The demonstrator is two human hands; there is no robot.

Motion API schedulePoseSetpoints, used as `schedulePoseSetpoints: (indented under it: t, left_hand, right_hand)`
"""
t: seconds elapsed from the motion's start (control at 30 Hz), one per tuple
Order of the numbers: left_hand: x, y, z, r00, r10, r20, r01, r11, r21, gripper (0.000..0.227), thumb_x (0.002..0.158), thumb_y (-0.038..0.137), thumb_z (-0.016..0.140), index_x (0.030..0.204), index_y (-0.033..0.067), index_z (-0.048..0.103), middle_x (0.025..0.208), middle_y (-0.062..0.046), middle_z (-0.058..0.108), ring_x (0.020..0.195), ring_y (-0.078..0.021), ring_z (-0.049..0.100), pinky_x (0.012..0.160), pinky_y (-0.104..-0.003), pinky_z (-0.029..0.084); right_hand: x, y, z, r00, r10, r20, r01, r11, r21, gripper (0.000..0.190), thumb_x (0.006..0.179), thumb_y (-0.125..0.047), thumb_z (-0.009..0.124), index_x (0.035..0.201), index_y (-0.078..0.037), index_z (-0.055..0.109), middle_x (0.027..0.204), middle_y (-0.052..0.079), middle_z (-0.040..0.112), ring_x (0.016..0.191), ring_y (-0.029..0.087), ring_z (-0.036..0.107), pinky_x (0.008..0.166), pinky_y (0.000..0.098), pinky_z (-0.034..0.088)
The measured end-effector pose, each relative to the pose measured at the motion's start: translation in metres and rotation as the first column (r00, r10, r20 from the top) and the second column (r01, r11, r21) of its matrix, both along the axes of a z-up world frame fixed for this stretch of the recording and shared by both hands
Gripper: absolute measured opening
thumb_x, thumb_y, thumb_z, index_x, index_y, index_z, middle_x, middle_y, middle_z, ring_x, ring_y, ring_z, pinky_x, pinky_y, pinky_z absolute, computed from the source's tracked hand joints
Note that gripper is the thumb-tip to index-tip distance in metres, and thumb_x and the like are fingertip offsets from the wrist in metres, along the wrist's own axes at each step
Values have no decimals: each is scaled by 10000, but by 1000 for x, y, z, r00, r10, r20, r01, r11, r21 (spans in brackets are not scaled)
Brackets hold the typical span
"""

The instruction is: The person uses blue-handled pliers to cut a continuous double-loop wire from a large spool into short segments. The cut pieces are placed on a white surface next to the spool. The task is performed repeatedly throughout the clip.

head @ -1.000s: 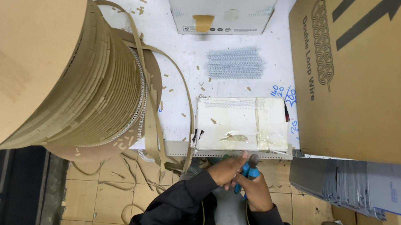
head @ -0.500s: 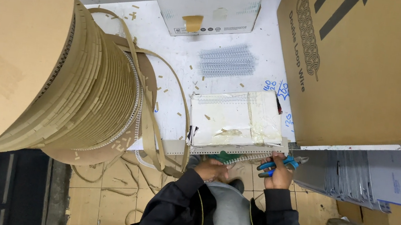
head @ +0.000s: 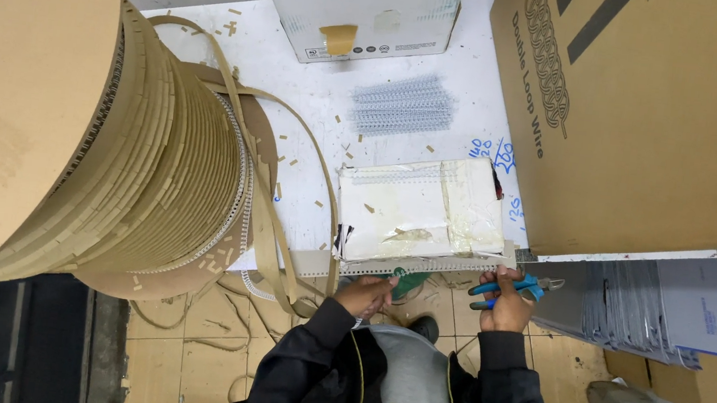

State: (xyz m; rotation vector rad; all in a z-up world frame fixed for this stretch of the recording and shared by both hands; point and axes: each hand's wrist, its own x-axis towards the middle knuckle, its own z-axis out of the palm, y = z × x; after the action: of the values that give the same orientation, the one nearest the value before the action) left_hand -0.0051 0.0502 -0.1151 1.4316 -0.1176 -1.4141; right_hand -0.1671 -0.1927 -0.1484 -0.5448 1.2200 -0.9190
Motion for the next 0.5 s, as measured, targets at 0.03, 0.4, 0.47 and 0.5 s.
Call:
schedulePoseSetpoints:
  t: [0.03,0.4,0.47,0.5]
  left_hand:
    - [-1,-4,-1,1000,6,-2,-6,1000,1,530,1117,407,665,767,10,700,465,-44,449,369,-110,445,371,-228,390]
    - [-3,-10,-10,994,78,74,-90,981,170,591,1054,384,681,587,30,617,448,-106,431,367,-173,500,380,-299,432]
    - [-2,-15,-8,991,85,103,-104,977,188,615,1048,441,689,585,40,625,447,-114,453,369,-178,503,377,-295,436]
    - [-3,-18,-7,988,85,128,-110,973,205,643,1041,497,696,584,51,633,446,-121,475,372,-183,505,373,-292,440]
  right_hand:
    - [0,-1,-1,1000,6,-2,-6,1000,1,204,973,-4,813,857,-148,726,798,131,721,715,242,781,756,433,722]
    - [-4,-8,-17,996,84,-38,-85,996,-29,203,956,-12,835,866,-143,709,749,135,668,680,250,741,702,432,702]
    - [-1,-8,-16,994,96,-42,-97,995,-23,190,961,-30,836,869,-139,710,745,137,666,671,244,732,698,428,697]
    - [-2,-9,-16,993,102,-51,-103,995,-18,179,966,-48,837,873,-134,710,742,139,664,662,238,724,693,424,691]
